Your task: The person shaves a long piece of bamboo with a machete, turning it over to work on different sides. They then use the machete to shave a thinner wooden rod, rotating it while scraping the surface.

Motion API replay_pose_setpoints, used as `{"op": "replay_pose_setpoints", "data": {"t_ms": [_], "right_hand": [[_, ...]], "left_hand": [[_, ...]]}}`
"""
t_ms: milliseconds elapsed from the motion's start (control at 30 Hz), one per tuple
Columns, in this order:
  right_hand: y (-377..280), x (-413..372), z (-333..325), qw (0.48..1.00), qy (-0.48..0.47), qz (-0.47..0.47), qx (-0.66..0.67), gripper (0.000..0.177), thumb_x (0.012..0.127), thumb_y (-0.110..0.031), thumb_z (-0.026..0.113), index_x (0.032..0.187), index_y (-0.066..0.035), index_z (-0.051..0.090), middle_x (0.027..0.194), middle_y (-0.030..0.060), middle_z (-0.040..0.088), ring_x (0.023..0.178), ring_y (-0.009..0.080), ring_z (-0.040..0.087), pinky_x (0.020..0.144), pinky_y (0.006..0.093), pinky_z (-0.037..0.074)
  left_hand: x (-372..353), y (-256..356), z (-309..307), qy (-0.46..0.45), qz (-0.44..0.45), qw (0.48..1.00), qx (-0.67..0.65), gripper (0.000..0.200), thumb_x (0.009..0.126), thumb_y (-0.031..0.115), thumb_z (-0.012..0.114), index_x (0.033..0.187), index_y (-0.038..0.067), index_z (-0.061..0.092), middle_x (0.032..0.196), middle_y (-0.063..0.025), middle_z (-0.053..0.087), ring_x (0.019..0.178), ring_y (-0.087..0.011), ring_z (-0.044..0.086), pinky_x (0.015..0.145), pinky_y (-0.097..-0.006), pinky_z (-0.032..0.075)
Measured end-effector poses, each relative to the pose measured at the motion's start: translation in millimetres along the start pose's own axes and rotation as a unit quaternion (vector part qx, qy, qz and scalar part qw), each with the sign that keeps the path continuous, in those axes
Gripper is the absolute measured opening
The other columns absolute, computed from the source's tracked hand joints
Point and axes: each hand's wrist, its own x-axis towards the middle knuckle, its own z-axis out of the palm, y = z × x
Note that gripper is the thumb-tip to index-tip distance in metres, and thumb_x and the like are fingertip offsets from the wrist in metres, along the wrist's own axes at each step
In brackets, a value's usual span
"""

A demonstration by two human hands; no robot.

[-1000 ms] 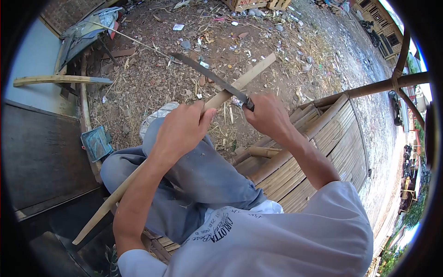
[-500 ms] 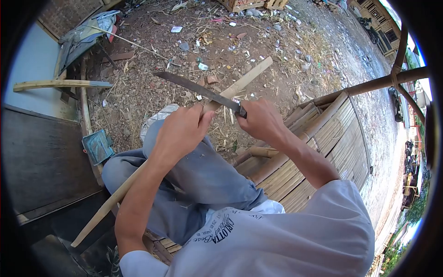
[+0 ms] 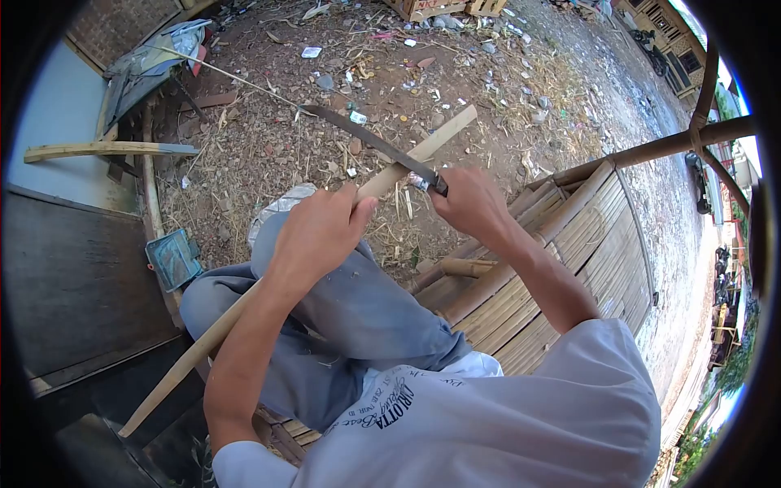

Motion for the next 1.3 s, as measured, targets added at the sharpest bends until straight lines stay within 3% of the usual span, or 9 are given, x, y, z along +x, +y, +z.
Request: {"op": "replay_pose_setpoints", "data": {"t_ms": [567,700,767,867,900,967,1067,1133,1300], "right_hand": [[4,18,-9,0.998,0.013,0.057,0.026,0.027,0.081,-0.024,0.061,0.074,0.002,0.064,0.065,0.0248,0.059,0.065,0.0440,0.059,0.061,0.0499,0.046],[6,14,5,0.999,0.035,0.005,0.021,0.027,0.081,-0.025,0.060,0.075,0.001,0.064,0.066,0.0245,0.060,0.066,0.0446,0.059,0.062,0.0510,0.045],[25,29,1,0.996,0.062,0.050,0.033,0.028,0.082,-0.026,0.060,0.074,0.001,0.063,0.063,0.0236,0.059,0.059,0.0423,0.057,0.059,0.0486,0.045],[63,41,-4,0.974,0.094,0.138,0.153,0.034,0.084,-0.028,0.064,0.069,0.003,0.058,0.053,0.0141,0.052,0.048,0.0244,0.050,0.051,0.0406,0.041],[71,41,-6,0.974,0.098,0.141,0.151,0.034,0.084,-0.028,0.064,0.069,0.003,0.058,0.053,0.0141,0.052,0.048,0.0244,0.050,0.051,0.0406,0.041],[90,42,-1,0.889,0.060,0.242,0.385,0.033,0.084,-0.024,0.064,0.066,0.003,0.056,0.051,0.0093,0.049,0.048,0.0181,0.051,0.050,0.0391,0.039],[102,41,22,0.915,0.107,0.226,0.316,0.039,0.086,-0.032,0.065,0.070,0.003,0.057,0.055,0.0152,0.053,0.047,0.0257,0.049,0.052,0.0389,0.041],[63,25,22,0.959,0.105,0.155,0.211,0.031,0.085,-0.027,0.064,0.073,0.001,0.060,0.056,0.0168,0.055,0.049,0.0313,0.053,0.054,0.0418,0.043],[28,14,52,0.969,0.166,0.039,0.178,0.024,0.082,-0.021,0.064,0.071,0.000,0.059,0.059,0.0208,0.056,0.056,0.0406,0.056,0.055,0.0463,0.043]], "left_hand": [[0,1,-2,0.006,-0.020,1.000,-0.013,0.036,0.096,0.028,0.057,0.077,-0.002,0.058,0.059,-0.0184,0.055,0.055,-0.0372,0.055,0.055,-0.0463,0.041],[0,3,-5,-0.012,-0.037,0.998,-0.039,0.036,0.096,0.029,0.058,0.079,-0.002,0.060,0.060,-0.0182,0.055,0.054,-0.0362,0.053,0.055,-0.0454,0.040],[-1,3,-6,-0.019,-0.036,0.998,-0.040,0.036,0.096,0.029,0.058,0.079,-0.002,0.060,0.059,-0.0171,0.052,0.053,-0.0334,0.050,0.054,-0.0440,0.038],[-1,0,-13,-0.032,-0.040,0.997,-0.065,0.037,0.096,0.030,0.057,0.078,-0.003,0.058,0.056,-0.0141,0.047,0.051,-0.0270,0.043,0.052,-0.0410,0.035],[0,0,-14,-0.044,-0.046,0.994,-0.092,0.038,0.097,0.030,0.057,0.077,-0.003,0.057,0.055,-0.0124,0.044,0.050,-0.0234,0.039,0.051,-0.0395,0.034],[0,2,-16,-0.054,-0.051,0.993,-0.092,0.038,0.097,0.030,0.057,0.077,-0.003,0.056,0.055,-0.0114,0.043,0.051,-0.0213,0.037,0.051,-0.0387,0.033],[3,4,-17,-0.068,-0.062,0.990,-0.104,0.039,0.097,0.030,0.056,0.076,-0.003,0.055,0.055,-0.0106,0.041,0.052,-0.0195,0.035,0.051,-0.0378,0.032],[5,5,-17,-0.072,-0.063,0.989,-0.113,0.040,0.098,0.031,0.056,0.076,-0.003,0.054,0.055,-0.0108,0.040,0.052,-0.0197,0.035,0.051,-0.0379,0.033],[8,1,-11,-0.059,-0.031,0.994,-0.092,0.042,0.101,0.030,0.051,0.076,-0.004,0.052,0.056,-0.0148,0.041,0.051,-0.0232,0.035,0.051,-0.0403,0.032]]}}
